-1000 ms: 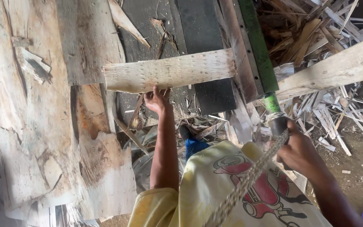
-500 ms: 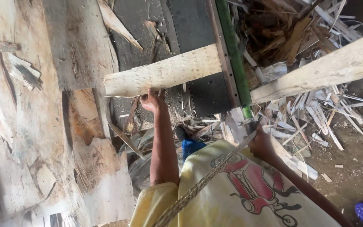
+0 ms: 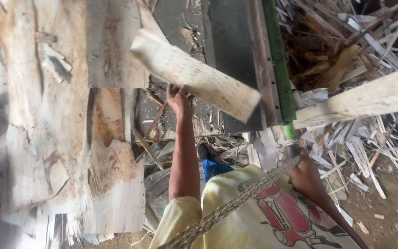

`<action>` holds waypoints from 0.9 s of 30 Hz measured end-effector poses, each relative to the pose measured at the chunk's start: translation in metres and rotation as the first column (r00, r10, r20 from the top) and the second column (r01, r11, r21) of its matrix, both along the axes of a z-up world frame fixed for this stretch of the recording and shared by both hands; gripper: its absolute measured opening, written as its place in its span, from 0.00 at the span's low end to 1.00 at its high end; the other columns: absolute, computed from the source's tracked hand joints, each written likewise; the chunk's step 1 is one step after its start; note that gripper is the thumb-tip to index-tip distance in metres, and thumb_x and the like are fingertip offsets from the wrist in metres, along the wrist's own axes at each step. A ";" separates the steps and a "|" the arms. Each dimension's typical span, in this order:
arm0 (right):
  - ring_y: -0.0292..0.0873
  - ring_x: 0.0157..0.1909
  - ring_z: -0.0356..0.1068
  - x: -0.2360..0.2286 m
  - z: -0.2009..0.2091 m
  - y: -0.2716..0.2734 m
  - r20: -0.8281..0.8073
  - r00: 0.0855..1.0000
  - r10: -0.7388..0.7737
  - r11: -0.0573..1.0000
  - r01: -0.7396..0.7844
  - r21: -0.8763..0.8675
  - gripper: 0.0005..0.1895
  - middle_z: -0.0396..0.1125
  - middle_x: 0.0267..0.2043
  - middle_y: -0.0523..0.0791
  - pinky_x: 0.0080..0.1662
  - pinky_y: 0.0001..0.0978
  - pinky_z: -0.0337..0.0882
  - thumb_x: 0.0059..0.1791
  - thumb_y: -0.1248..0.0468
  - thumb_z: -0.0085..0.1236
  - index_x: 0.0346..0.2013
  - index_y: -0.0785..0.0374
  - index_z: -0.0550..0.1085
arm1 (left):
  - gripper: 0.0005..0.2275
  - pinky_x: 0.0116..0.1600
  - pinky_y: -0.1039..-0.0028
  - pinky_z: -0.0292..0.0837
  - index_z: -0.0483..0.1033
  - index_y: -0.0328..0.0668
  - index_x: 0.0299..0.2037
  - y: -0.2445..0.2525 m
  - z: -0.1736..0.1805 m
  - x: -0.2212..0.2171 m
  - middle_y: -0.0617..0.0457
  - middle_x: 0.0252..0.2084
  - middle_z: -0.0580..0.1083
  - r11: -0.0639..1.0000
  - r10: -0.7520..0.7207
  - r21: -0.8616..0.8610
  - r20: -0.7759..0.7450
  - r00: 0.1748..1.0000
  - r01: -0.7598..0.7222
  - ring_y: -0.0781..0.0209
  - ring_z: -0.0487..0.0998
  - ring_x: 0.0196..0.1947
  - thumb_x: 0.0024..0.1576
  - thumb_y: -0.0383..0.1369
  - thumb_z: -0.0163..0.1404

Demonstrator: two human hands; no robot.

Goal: Picking up and feeding thin wood scraps into a mechanical wood cutting machine.

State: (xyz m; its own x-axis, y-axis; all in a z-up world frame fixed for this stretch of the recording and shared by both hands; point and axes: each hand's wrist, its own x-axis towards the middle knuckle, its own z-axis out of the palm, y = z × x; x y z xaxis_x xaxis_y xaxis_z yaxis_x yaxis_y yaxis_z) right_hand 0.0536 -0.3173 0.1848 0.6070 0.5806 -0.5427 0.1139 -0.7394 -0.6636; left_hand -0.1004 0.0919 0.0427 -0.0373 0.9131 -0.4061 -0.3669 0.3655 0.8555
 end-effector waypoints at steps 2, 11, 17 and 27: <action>0.50 0.33 0.74 0.002 0.005 0.002 -0.013 1.000 0.006 1.000 -0.006 -0.015 0.25 0.74 0.37 0.54 0.36 0.44 0.74 0.46 0.61 0.62 0.55 0.65 0.68 | 0.20 0.45 0.53 0.84 0.67 0.30 0.61 -0.011 0.008 0.000 0.34 0.54 0.73 0.992 -0.125 0.024 -0.072 0.989 0.127 0.42 0.79 0.49 0.57 0.20 0.51; 0.46 0.35 0.76 0.004 0.020 -0.004 0.002 1.000 -0.005 0.999 0.005 0.037 0.29 0.75 0.36 0.51 0.40 0.41 0.76 0.46 0.54 0.63 0.56 0.66 0.68 | 0.22 0.49 0.69 0.76 0.70 0.28 0.62 -0.067 -0.077 0.006 0.43 0.50 0.78 0.917 -0.392 -0.004 -0.173 0.903 0.398 0.55 0.78 0.45 0.56 0.25 0.53; 0.50 0.37 0.78 0.030 -0.005 -0.035 0.060 0.988 0.144 0.988 -0.139 -0.072 0.35 0.76 0.41 0.52 0.42 0.48 0.80 0.50 0.54 0.59 0.68 0.63 0.64 | 0.20 0.53 0.68 0.76 0.73 0.26 0.61 -0.056 -0.052 0.010 0.38 0.53 0.78 0.911 -0.368 0.119 -0.198 0.908 0.395 0.53 0.79 0.48 0.58 0.27 0.53; 0.54 0.67 0.69 0.078 0.118 0.070 0.722 0.686 0.093 0.789 -0.493 0.366 0.32 0.69 0.65 0.55 0.68 0.49 0.69 0.50 0.60 0.66 0.66 0.67 0.69 | 0.14 0.40 0.69 0.78 0.81 0.47 0.55 -0.078 0.086 0.003 0.47 0.43 0.83 0.608 -0.220 0.322 -0.810 0.544 0.726 0.60 0.85 0.36 0.60 0.34 0.53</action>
